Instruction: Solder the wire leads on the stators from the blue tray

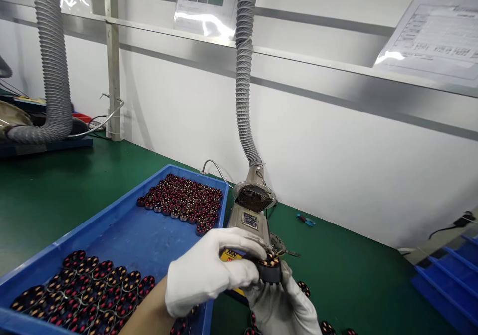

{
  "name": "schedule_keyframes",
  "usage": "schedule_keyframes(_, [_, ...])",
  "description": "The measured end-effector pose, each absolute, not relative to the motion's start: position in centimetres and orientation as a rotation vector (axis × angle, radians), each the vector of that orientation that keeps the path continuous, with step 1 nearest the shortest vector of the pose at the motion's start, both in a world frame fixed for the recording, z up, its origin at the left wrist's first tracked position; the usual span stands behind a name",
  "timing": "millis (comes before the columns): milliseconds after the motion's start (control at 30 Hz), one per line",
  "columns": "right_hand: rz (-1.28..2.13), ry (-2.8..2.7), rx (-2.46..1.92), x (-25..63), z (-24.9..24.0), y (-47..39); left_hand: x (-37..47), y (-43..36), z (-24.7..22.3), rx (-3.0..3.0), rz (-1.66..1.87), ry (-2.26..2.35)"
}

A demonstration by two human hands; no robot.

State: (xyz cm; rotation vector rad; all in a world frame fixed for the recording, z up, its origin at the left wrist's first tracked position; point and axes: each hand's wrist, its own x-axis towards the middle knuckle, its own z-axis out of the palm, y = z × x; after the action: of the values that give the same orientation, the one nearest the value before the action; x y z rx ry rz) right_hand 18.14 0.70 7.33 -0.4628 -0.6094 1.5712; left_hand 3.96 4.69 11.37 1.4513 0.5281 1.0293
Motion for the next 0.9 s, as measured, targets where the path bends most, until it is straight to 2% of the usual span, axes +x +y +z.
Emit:
schedule_keyframes(200, [1.499, -0.564, -0.518, 17.4, 7.9, -0.1, 4.5, 4.3, 10.5, 1.503, 1.225, 0.401])
schedule_keyframes(567, [1.515, -0.663, -0.493, 18.1, 8.7, -0.8, 4.6, 3.6, 10.7, 1.062, 1.454, 0.344])
schedule_keyframes(633, [1.533, -0.674, -0.477, 18.2, 8.9, -0.7, 4.1, 3.8, 11.0, 1.146, 1.418, 0.44])
schedule_keyframes(800, [1.429, -0.705, -0.584, 18.6, 8.5, -0.9, 4.3, 3.7, 11.5, 1.44, 1.061, 0.588])
schedule_keyframes(900, [1.291, -0.756, -0.677, 18.5, 7.8, -0.5, 4.8, 3.4, 11.3, 1.54, 1.167, 0.517])
